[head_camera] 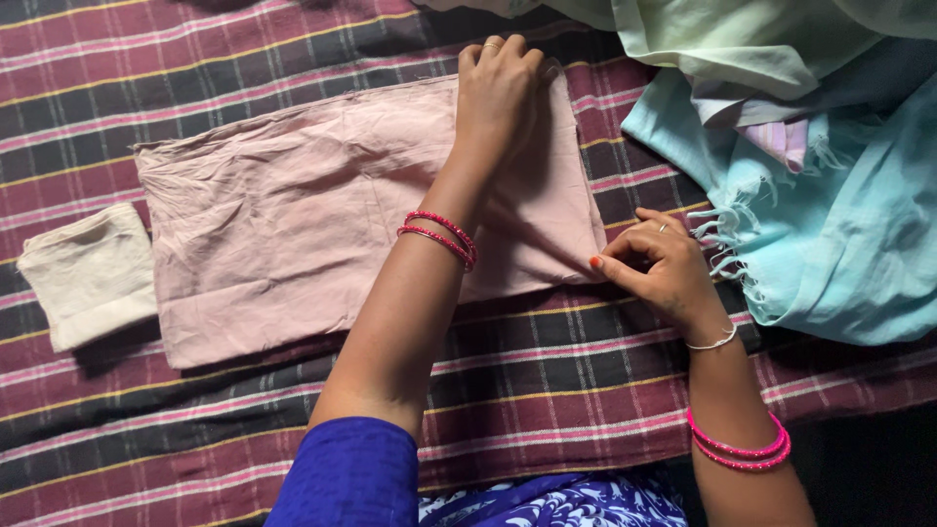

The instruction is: The person folds a white sheet, then a pink sheet, and finally a light green sheet on a plaid bedsheet. Each item is smoothed, folded into a compact rectangle, and placed aside before the next one is handled.

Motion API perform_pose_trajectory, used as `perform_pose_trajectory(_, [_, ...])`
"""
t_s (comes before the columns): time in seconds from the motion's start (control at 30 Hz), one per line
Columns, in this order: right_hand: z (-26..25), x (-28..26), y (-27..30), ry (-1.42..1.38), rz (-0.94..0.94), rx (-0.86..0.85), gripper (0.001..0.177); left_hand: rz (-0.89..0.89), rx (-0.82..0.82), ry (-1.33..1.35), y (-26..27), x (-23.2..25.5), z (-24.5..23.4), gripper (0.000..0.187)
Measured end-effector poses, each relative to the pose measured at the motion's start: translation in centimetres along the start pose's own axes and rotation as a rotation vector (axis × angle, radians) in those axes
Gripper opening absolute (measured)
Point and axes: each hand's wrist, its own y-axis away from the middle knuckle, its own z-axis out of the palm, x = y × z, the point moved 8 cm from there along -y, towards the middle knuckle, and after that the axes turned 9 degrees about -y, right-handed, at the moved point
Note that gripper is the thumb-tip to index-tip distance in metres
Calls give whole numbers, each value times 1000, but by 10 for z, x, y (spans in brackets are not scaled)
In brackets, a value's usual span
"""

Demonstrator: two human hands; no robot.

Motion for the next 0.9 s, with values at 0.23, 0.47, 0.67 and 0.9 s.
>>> perform_pose_trajectory(0.23, [-2,7,4,-34,31,47,16,-46,58,105,0,0,-4,18])
perform_pose_trajectory(0.47, [-5,-6,1,133,-43,197,15,-26,77,40,0,-1,-9,19])
perform_pose_trajectory(0.67, [-4,-11,0,187,9,201,26,-40,130,216,24,-30,-48,29])
perform_pose_trajectory(0.9, [-14,-10,-16,222,105,299,20,-30,108,-24,109,-143,-125,23])
